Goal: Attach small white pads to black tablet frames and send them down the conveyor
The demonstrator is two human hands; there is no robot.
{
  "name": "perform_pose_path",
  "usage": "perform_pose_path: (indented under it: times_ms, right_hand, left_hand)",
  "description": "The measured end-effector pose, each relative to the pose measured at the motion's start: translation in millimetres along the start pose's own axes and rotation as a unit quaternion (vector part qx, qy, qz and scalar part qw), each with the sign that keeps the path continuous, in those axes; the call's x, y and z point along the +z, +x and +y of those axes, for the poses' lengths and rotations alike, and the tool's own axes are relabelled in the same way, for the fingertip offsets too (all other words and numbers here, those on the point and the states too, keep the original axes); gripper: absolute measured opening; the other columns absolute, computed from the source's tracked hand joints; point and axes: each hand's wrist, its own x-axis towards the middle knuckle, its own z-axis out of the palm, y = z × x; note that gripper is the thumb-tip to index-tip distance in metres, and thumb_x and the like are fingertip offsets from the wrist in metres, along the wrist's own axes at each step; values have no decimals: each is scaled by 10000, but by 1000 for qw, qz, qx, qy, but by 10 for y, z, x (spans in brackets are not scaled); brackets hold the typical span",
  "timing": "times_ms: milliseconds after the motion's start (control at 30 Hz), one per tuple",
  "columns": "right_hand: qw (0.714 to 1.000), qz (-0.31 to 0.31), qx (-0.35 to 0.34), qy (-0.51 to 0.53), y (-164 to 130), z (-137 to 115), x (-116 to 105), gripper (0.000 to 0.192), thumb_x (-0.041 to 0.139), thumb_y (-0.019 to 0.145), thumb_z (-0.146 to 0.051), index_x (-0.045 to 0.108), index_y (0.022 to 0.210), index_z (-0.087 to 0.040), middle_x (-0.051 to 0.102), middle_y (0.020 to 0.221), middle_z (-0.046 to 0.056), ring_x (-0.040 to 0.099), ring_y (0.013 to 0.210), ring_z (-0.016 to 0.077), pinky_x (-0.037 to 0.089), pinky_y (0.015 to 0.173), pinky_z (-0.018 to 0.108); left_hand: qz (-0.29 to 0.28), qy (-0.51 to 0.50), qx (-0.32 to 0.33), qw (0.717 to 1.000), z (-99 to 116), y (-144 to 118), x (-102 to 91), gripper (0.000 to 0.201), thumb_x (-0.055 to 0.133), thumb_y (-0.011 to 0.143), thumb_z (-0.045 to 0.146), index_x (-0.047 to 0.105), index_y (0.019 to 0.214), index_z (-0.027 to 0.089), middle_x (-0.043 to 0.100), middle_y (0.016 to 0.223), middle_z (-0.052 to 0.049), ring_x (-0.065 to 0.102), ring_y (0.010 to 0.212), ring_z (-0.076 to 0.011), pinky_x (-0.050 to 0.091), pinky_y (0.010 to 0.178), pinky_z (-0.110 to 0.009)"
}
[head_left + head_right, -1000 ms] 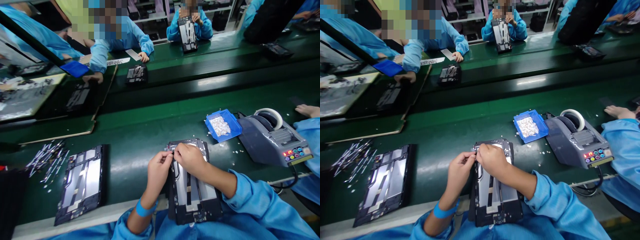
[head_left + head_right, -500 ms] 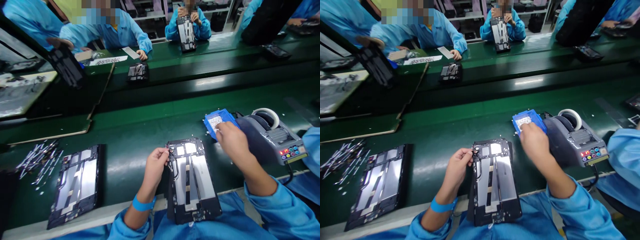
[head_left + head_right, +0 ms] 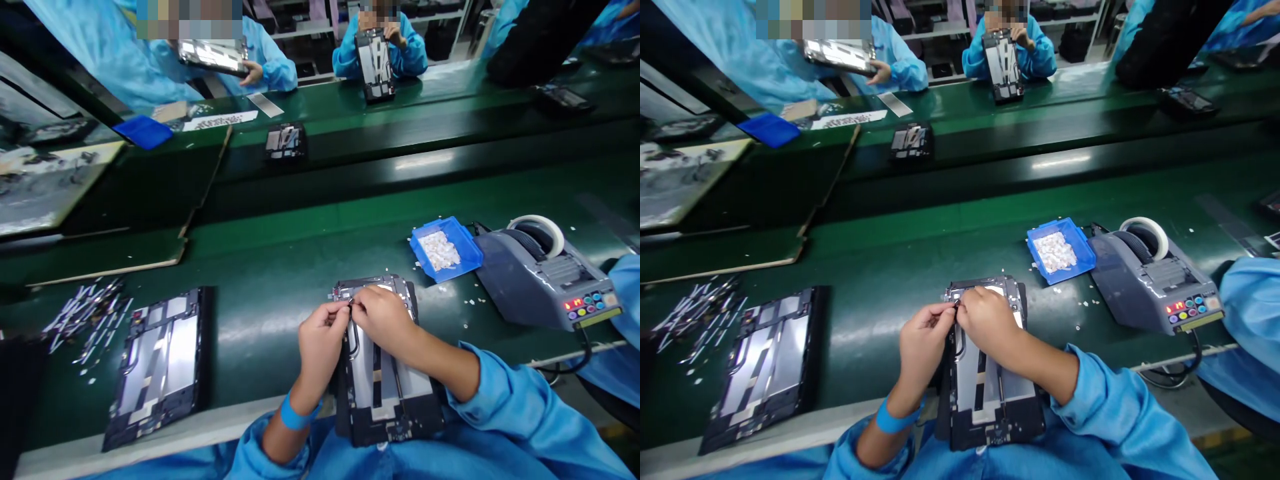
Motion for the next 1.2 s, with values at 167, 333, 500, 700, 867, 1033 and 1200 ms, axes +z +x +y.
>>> perform_pose_path:
  times_ms: [167,333,500,700,867,1033,1200]
  right_hand:
    - [998,17,38,47,31,-11,37,150,588,829,-91,696,807,-192,727,838,54,653,786,194,421,699,267]
    - [994,7,44,101,63,28,17,129,588,789,-90,648,761,-200,697,786,25,609,724,171,372,653,259]
    - [996,12,24,91,94,29,37,140,566,778,-78,625,761,-204,678,802,26,593,748,177,355,657,264]
    - [984,82,14,159,18,263,-177,146,575,741,-61,582,699,-200,619,714,-7,566,690,150,355,653,251]
    - [976,143,30,164,-100,436,-450,121,562,770,-108,601,706,-202,598,683,-14,553,653,143,361,621,247]
    - [980,161,7,120,-135,458,-579,118,546,793,-134,615,728,-204,627,701,0,575,665,150,388,638,249]
    - [963,241,117,-33,-146,943,-892,102,570,832,-211,649,769,-197,684,776,46,585,695,188,380,666,286]
  left_hand:
    - [11,52,38,998,28,-45,7,180,659,853,316,801,904,218,807,851,-44,752,775,-215,596,741,-315]
    - [8,38,25,999,5,-30,8,174,667,845,326,795,885,215,801,828,-41,743,753,-209,585,713,-305]
    - [-1,-6,-11,1000,-34,9,-1,200,686,832,364,775,889,194,779,817,-46,715,746,-199,553,695,-294]
    - [-33,-101,-95,990,-84,93,-19,223,702,794,369,730,871,162,628,596,25,553,560,-127,424,559,-232]
    - [-46,-155,-123,979,-122,148,-10,209,715,768,348,703,847,154,585,581,42,477,538,-97,359,537,-212]
    - [-50,-196,-137,970,-132,179,-6,194,730,745,322,671,842,164,563,583,58,431,521,-86,327,510,-207]
    - [-55,-214,-140,965,-141,178,-4,229,732,754,352,658,854,160,596,645,44,410,509,-76,317,491,-210]
